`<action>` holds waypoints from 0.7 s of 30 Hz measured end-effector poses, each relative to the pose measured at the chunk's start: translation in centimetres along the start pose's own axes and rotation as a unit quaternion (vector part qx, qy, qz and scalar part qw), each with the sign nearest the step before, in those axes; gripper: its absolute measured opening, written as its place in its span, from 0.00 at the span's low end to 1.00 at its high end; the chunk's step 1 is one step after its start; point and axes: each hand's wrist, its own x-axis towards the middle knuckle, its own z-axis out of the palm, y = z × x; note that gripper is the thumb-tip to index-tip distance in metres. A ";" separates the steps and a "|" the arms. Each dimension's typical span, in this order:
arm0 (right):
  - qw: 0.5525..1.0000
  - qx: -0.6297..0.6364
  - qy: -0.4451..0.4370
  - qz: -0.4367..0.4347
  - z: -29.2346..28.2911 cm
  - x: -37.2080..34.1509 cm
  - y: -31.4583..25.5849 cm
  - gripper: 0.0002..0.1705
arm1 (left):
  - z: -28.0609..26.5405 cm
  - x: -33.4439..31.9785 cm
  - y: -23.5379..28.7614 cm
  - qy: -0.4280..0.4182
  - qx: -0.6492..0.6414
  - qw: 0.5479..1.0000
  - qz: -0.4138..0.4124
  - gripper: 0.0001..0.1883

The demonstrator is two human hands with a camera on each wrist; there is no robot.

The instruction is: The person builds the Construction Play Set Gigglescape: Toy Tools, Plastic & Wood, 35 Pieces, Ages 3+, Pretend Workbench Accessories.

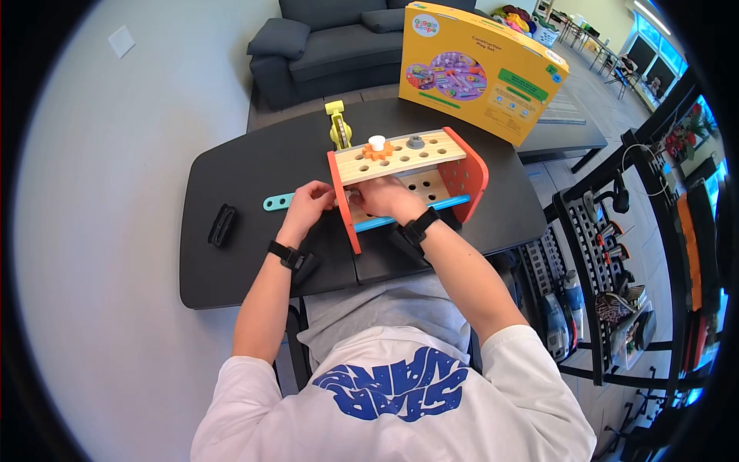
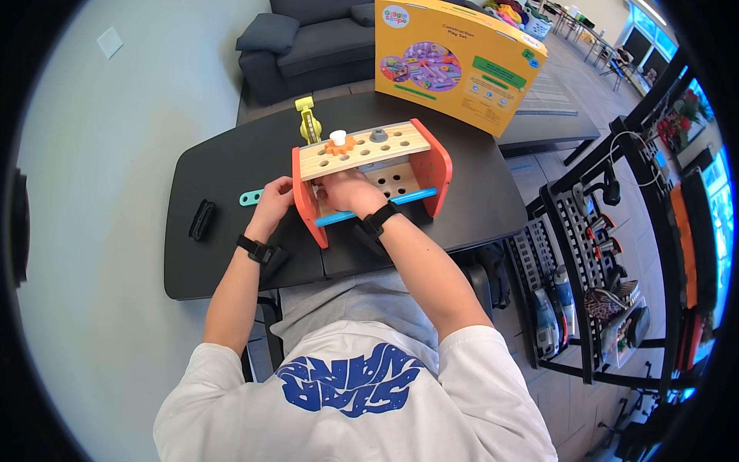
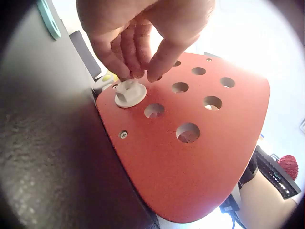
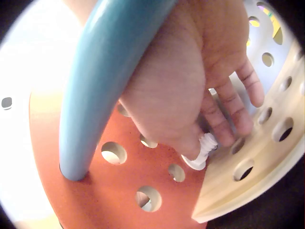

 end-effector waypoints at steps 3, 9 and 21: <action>1.000 0.017 -0.014 0.022 -0.4 0.1 -0.2 0.17 | -0.2 0.2 -0.1 -0.044 -0.007 0.998 -0.053 0.08; 0.999 -0.038 0.000 -0.024 0.7 0.4 0.6 0.18 | -0.4 -0.4 0.3 -0.061 -0.005 0.998 0.004 0.07; 0.995 -0.084 0.021 -0.054 -0.1 -0.1 -0.3 0.19 | -0.1 -0.8 1.2 -0.048 0.006 0.998 0.027 0.05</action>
